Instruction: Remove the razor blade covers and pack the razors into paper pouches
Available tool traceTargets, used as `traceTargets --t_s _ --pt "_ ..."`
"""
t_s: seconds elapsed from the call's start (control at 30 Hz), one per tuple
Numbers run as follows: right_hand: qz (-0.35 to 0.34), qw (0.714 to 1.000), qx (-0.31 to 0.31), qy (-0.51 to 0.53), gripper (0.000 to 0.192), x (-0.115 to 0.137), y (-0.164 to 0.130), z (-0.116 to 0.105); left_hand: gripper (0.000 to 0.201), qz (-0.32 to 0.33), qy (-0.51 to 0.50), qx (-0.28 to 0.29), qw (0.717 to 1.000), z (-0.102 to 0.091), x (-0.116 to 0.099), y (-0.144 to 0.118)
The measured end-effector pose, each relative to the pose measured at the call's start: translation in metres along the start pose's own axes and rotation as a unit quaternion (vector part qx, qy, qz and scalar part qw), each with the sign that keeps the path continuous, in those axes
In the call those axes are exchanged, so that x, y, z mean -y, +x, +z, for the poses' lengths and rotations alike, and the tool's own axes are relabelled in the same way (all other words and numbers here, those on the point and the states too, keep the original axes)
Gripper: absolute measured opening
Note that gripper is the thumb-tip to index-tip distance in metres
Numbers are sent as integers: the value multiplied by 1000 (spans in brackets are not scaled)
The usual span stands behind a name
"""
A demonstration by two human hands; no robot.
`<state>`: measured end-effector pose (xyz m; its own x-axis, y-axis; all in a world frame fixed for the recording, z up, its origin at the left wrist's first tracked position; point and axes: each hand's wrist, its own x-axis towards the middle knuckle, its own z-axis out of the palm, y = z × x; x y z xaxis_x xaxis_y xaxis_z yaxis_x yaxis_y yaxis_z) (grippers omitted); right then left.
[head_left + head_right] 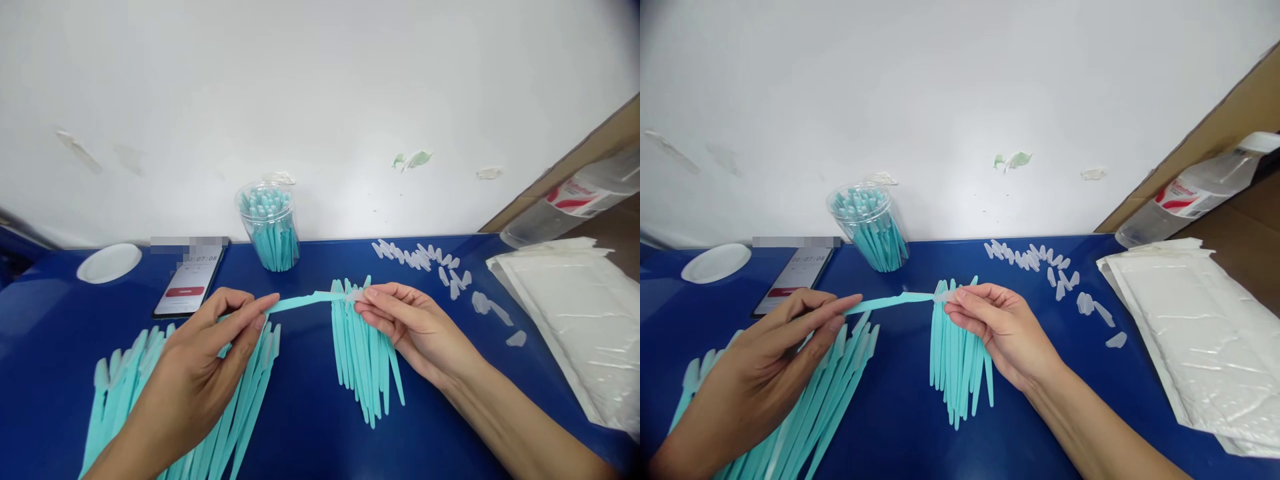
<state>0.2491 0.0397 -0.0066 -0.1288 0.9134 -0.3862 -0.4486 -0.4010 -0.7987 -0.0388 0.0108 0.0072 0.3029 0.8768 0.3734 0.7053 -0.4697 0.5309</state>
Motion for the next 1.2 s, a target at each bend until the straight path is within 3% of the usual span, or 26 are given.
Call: traceTargets --t_s 0.17,0.4,0.57,0.63,0.7,0.8,0.87,1.0,1.2 --pt "-11 1000 14 -1 19 0 -2 -1 43 28 21 -7 999 4 -5 0" --pt "-18 998 40 -36 17 -5 -5 2 48 59 -13 3 998 23 -16 -6" --pt "-46 998 35 -34 16 -2 -1 -2 41 73 25 4 997 8 -8 -5" --pt "-57 997 33 -28 16 0 -1 -3 32 32 33 -3 999 -4 -3 -3" --pt "-59 997 37 -29 16 0 -1 -3 24 -49 8 -3 999 -14 -1 -2" --pt "-51 997 46 -37 17 -2 -3 -1 34 -171 -49 20 984 -20 0 0" --pt "-47 997 50 -43 18 -4 -5 0 38 -214 -68 51 973 -20 0 1" --pt "-40 997 51 -48 17 -6 -6 1 40 -241 -86 88 963 -18 1 3" --pt "-34 997 52 -46 17 -6 -6 0 45 -245 -100 54 963 -19 -7 7"
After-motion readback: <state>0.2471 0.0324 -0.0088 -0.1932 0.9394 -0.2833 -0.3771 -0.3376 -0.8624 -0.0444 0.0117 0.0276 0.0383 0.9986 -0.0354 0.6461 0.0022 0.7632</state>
